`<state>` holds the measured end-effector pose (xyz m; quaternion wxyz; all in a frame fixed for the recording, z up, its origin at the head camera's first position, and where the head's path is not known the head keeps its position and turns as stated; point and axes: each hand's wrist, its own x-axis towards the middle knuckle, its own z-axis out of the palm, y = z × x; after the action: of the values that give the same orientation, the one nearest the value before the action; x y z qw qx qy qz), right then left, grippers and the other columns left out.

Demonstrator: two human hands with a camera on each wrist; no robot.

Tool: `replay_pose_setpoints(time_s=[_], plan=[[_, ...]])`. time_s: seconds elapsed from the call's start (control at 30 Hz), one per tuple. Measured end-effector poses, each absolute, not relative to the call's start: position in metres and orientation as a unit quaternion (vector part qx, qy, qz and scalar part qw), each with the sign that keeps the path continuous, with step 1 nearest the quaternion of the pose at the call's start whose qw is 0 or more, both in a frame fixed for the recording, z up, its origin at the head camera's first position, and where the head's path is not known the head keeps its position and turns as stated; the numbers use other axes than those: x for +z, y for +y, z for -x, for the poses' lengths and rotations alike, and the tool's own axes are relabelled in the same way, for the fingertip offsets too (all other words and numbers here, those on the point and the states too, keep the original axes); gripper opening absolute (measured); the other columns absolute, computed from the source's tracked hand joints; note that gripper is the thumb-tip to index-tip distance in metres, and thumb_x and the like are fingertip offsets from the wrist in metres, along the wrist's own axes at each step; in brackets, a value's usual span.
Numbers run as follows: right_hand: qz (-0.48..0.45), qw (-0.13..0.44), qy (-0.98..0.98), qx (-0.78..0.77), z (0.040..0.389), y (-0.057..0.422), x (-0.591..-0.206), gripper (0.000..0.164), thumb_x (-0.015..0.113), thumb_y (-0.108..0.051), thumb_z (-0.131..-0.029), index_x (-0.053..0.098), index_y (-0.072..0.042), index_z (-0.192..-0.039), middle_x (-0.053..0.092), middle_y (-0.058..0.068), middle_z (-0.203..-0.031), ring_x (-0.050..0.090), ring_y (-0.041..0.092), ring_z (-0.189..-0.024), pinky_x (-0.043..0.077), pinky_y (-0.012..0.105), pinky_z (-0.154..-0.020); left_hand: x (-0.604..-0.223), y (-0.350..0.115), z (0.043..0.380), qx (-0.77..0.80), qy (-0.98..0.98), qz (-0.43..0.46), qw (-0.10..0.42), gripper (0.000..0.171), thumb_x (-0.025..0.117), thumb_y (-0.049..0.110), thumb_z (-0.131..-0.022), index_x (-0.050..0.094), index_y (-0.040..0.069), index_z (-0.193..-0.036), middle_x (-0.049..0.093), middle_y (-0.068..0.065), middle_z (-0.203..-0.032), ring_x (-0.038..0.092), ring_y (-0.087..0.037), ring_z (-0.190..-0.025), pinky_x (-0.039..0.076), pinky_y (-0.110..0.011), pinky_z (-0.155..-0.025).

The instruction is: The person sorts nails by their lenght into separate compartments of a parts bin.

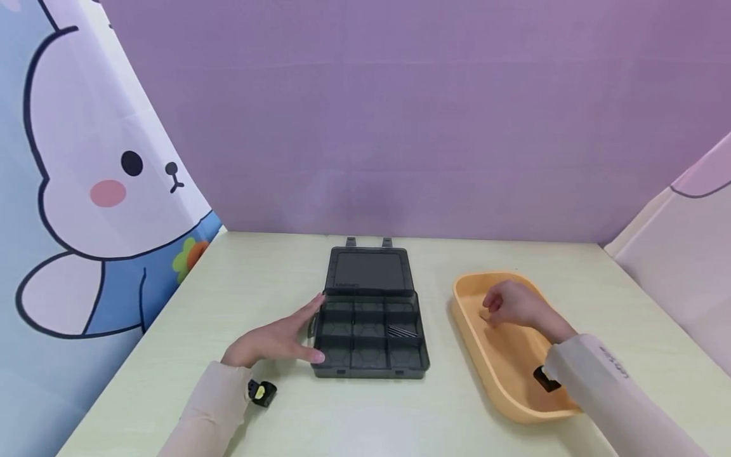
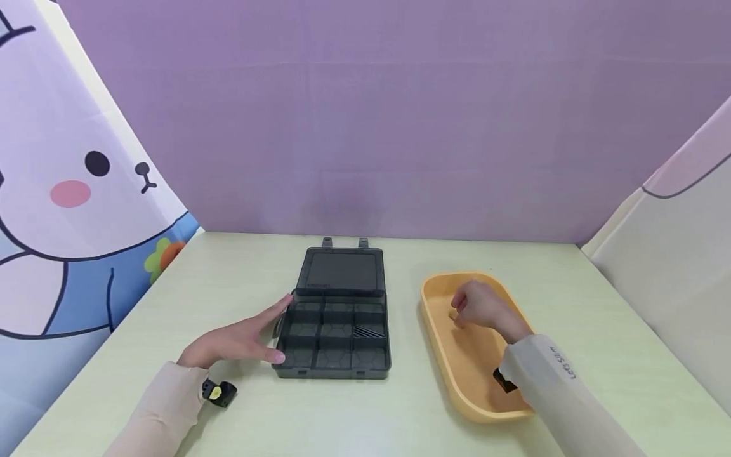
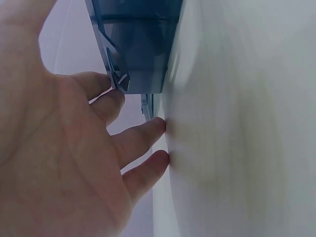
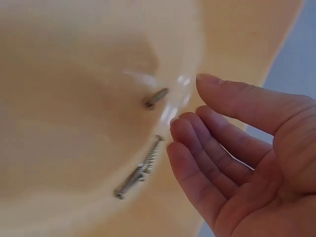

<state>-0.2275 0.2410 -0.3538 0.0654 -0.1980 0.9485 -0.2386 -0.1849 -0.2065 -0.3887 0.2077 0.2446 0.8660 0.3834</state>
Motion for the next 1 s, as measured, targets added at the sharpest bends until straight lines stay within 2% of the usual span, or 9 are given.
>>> replay_pose_setpoints(time_s=[0.13, 0.3, 0.4, 0.7, 0.9, 1.0], plan=[[0.187, 0.078, 0.955, -0.218, 0.231, 0.246, -0.363, 0.018, 0.076, 0.0, -0.066, 0.067, 0.0, -0.082, 0.065, 0.005, -0.074, 0.057, 0.012, -0.066, 0.049, 0.028, -0.061, -0.391, -0.206, 0.186, 0.383, 0.865, -0.247, 0.207, 0.116, 0.074, 0.048, -0.079, -0.005, 0.009, -0.154, -0.007, -0.015, -0.161, 0.001, -0.04, -0.146, 0.016, -0.06, -0.113], [0.174, 0.099, 0.955, -0.217, 0.234, 0.25, -0.371, 0.018, 0.067, 0.007, -0.064, 0.066, -0.001, -0.081, 0.064, 0.004, -0.074, 0.054, 0.012, -0.062, 0.047, 0.026, -0.056, -0.393, -0.206, 0.187, 0.385, 0.863, -0.251, 0.208, 0.117, 0.074, 0.049, -0.078, -0.006, 0.008, -0.153, -0.008, -0.014, -0.161, 0.0, -0.039, -0.146, 0.015, -0.06, -0.114], [0.175, 0.083, 0.957, -0.217, 0.236, 0.251, -0.374, 0.018, 0.063, 0.008, -0.064, 0.067, -0.001, -0.079, 0.064, 0.004, -0.073, 0.052, 0.011, -0.06, 0.045, 0.026, -0.055, -0.394, -0.207, 0.188, 0.382, 0.865, -0.253, 0.207, 0.117, 0.074, 0.05, -0.078, -0.006, 0.009, -0.154, -0.008, -0.014, -0.161, 0.001, -0.039, -0.146, 0.016, -0.06, -0.114], [0.166, 0.043, 0.962, -0.213, 0.248, 0.254, -0.382, 0.013, 0.066, 0.0, -0.071, 0.07, 0.003, -0.083, 0.068, 0.009, -0.076, 0.053, 0.012, -0.06, 0.045, 0.026, -0.055, -0.397, -0.208, 0.191, 0.38, 0.866, -0.253, 0.205, 0.117, 0.074, 0.051, -0.078, -0.005, 0.01, -0.154, -0.007, -0.014, -0.161, 0.001, -0.038, -0.146, 0.016, -0.06, -0.114], [0.162, 0.025, 0.969, -0.187, 0.258, 0.255, -0.384, 0.01, 0.066, -0.003, -0.072, 0.072, 0.0, -0.08, 0.067, 0.004, -0.071, 0.049, 0.011, -0.058, 0.041, 0.025, -0.055, -0.397, -0.208, 0.19, 0.382, 0.865, -0.254, 0.204, 0.117, 0.073, 0.051, -0.078, -0.006, 0.009, -0.154, -0.007, -0.013, -0.161, 0.0, -0.038, -0.147, 0.015, -0.059, -0.114], [0.16, 0.022, 0.97, -0.181, 0.263, 0.254, -0.383, 0.003, 0.065, -0.003, -0.071, 0.068, -0.003, -0.072, 0.059, -0.001, -0.062, 0.044, 0.01, -0.054, 0.037, 0.024, -0.053, -0.396, -0.208, 0.19, 0.38, 0.865, -0.256, 0.202, 0.117, 0.073, 0.05, -0.079, -0.006, 0.008, -0.153, -0.007, -0.014, -0.161, 0.001, -0.038, -0.146, 0.015, -0.059, -0.114]])
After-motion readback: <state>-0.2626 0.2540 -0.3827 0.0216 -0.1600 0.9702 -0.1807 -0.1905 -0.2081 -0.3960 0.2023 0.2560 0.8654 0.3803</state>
